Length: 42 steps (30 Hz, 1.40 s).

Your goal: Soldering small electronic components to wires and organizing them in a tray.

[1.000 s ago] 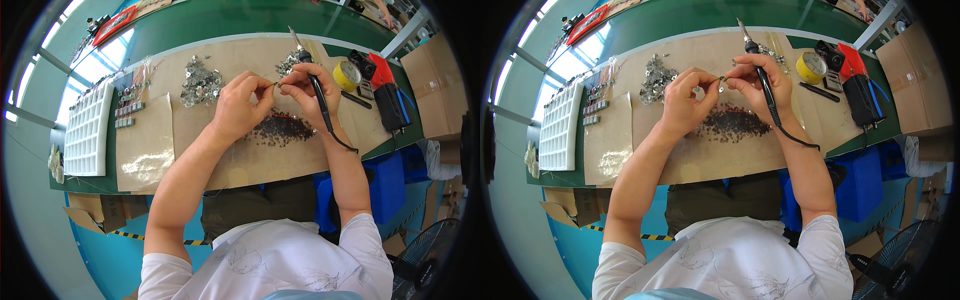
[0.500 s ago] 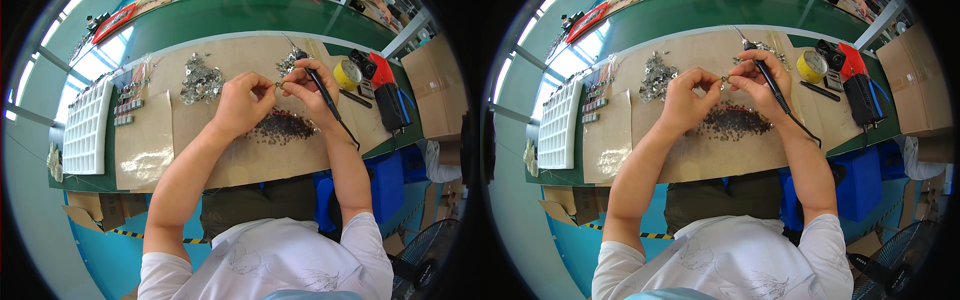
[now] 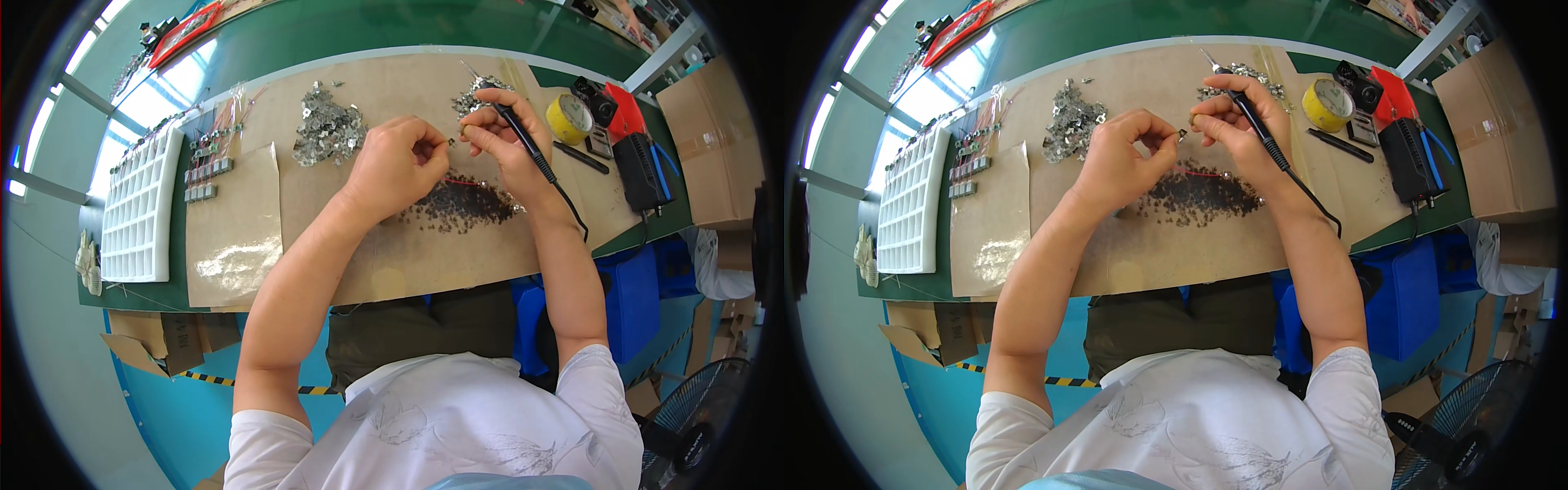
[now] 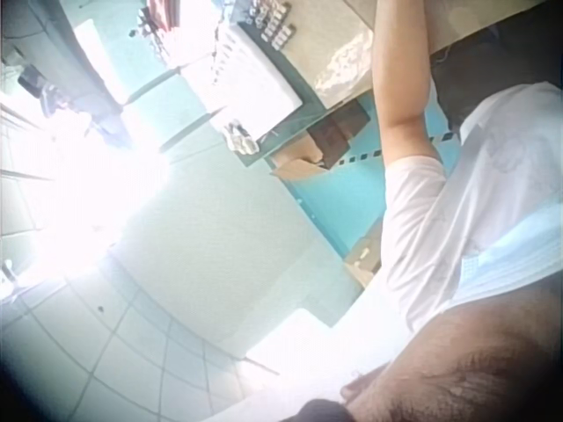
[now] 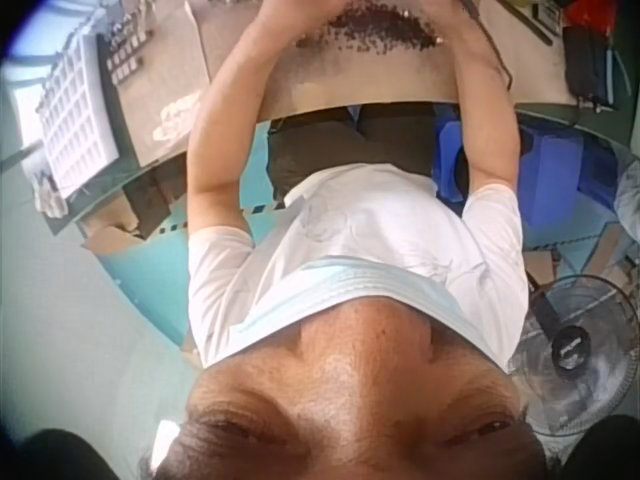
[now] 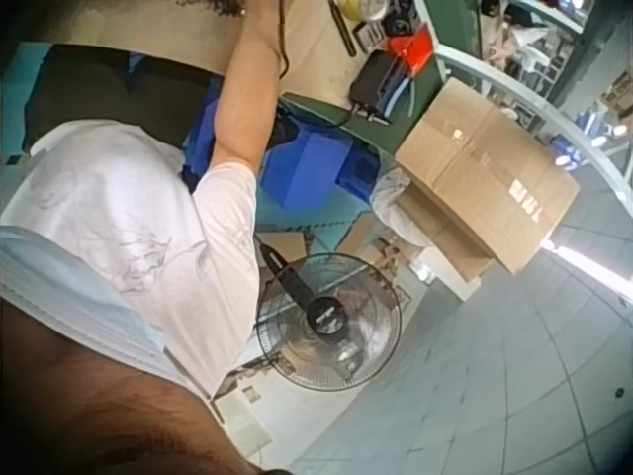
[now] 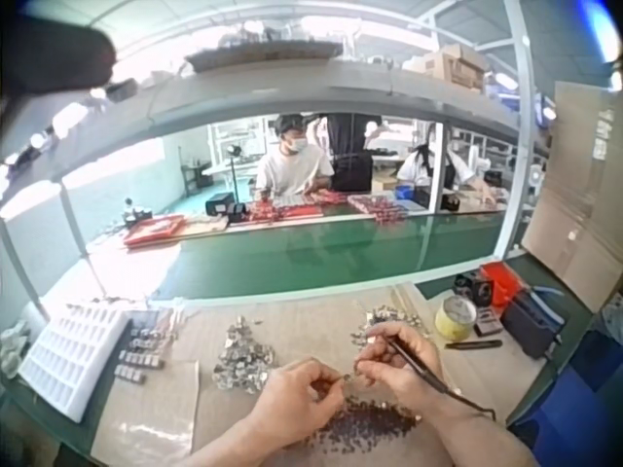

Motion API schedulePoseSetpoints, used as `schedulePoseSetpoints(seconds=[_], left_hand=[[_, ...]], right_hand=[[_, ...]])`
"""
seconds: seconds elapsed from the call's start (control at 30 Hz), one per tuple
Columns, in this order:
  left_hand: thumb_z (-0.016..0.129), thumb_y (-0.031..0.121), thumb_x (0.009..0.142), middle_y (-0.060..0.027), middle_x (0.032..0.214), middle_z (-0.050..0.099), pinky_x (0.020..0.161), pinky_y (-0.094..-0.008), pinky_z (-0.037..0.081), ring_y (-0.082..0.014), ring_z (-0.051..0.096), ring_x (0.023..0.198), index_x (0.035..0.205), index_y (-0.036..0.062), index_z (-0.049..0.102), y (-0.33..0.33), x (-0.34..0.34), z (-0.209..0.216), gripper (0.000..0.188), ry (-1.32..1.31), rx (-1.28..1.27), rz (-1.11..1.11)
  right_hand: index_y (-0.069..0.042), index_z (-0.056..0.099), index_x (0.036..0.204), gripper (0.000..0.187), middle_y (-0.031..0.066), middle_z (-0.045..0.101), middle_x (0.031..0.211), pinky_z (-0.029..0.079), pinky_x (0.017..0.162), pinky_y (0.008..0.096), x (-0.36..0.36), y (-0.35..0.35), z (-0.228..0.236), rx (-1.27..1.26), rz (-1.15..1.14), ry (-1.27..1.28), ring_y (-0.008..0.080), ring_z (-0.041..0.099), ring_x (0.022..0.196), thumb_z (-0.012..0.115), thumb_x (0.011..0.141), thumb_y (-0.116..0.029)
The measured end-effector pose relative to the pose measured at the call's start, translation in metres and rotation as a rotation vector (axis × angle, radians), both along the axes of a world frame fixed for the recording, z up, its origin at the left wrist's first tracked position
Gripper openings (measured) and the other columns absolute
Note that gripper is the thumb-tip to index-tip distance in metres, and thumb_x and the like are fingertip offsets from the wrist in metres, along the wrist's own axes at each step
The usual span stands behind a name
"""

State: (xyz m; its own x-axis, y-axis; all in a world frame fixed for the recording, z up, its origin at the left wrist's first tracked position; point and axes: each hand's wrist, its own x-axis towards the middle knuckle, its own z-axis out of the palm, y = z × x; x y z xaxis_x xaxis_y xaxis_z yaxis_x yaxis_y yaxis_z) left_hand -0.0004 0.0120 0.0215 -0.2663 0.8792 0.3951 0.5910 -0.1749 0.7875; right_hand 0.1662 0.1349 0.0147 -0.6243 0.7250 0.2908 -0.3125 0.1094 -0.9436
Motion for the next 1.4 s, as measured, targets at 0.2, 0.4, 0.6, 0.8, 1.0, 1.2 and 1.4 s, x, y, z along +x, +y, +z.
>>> schedulePoseSetpoints(seconds=[0.2,0.4,0.6,0.8,1.0,1.2,1.4], left_hand=[[0.075,0.012,0.085,-0.0129,0.085,0.075,0.075,-0.0326,0.059,-0.0202,0.075,0.079,0.092,-0.0024,0.075,0.002,-0.005,0.002,0.016,-0.003,-0.126,0.099],[0.069,0.015,0.087,-0.0187,0.091,0.075,0.081,-0.0434,0.058,-0.0388,0.072,0.084,0.094,-0.0004,0.078,0.008,-0.041,-0.02,0.019,0.387,-0.156,0.37],[0.068,0.016,0.085,-0.0192,0.091,0.074,0.082,-0.044,0.058,-0.0383,0.072,0.084,0.092,-0.0003,0.079,0.007,-0.038,-0.001,0.021,0.434,-0.079,0.373],[0.073,0.026,0.079,-0.0222,0.087,0.075,0.081,-0.0457,0.059,-0.0391,0.073,0.084,0.085,-0.0005,0.079,-0.006,-0.023,0.058,0.028,0.493,-0.607,0.233],[0.071,0.021,0.077,-0.0236,0.074,0.071,0.075,-0.0466,0.061,-0.0394,0.074,0.08,0.07,0.0008,0.075,-0.033,-0.006,0.031,0.022,0.711,-0.588,0.019],[0.065,0.013,0.078,-0.0253,0.078,0.071,0.075,-0.0489,0.06,-0.0419,0.073,0.079,0.074,-0.0022,0.074,-0.057,-0.006,0.041,0.018,0.546,-0.592,0.082],[0.07,0.02,0.083,-0.0193,0.08,0.074,0.074,-0.0436,0.059,-0.0331,0.074,0.075,0.086,0.0004,0.077,-0.104,-0.113,0.087,0.021,0.446,-0.451,0.508]], right_hand=[[-0.004,0.063,0.127,0.041,0.0094,0.075,0.099,0.059,0.076,0.0282,0.0,0.006,-0.004,0.041,-0.029,0.0,0.0158,0.073,0.087,0.074,0.089,0.005],[-0.007,0.069,0.114,0.031,0.0113,0.071,0.091,0.057,0.077,0.0316,0.004,0.005,-0.001,0.922,-0.184,-0.369,0.0224,0.072,0.086,0.071,0.086,0.006],[-0.007,0.069,0.112,0.031,0.0128,0.07,0.088,0.057,0.076,0.0401,0.011,0.007,-0.002,1.07,-0.123,-0.47,0.0316,0.07,0.085,0.068,0.084,0.007],[-0.008,0.069,0.108,0.03,0.0137,0.072,0.089,0.057,0.076,0.0404,0.017,0.008,0.006,0.966,-0.096,-0.447,0.0325,0.071,0.083,0.063,0.084,0.009],[-0.008,0.069,0.109,0.03,0.0144,0.073,0.093,0.057,0.077,0.0412,0.01,0.006,0.007,0.936,-0.12,-0.422,0.0326,0.072,0.087,0.072,0.083,0.006],[-0.006,0.068,0.109,0.028,0.0151,0.071,0.091,0.056,0.077,0.0393,0.01,0.01,-0.004,0.955,-0.081,-0.439,0.0326,0.07,0.087,0.068,0.085,0.009],[-0.003,0.067,0.112,0.031,0.0166,0.069,0.093,0.055,0.076,0.0391,0.015,0.008,-0.001,0.926,-0.099,-0.467,0.0316,0.069,0.085,0.068,0.085,0.012]])
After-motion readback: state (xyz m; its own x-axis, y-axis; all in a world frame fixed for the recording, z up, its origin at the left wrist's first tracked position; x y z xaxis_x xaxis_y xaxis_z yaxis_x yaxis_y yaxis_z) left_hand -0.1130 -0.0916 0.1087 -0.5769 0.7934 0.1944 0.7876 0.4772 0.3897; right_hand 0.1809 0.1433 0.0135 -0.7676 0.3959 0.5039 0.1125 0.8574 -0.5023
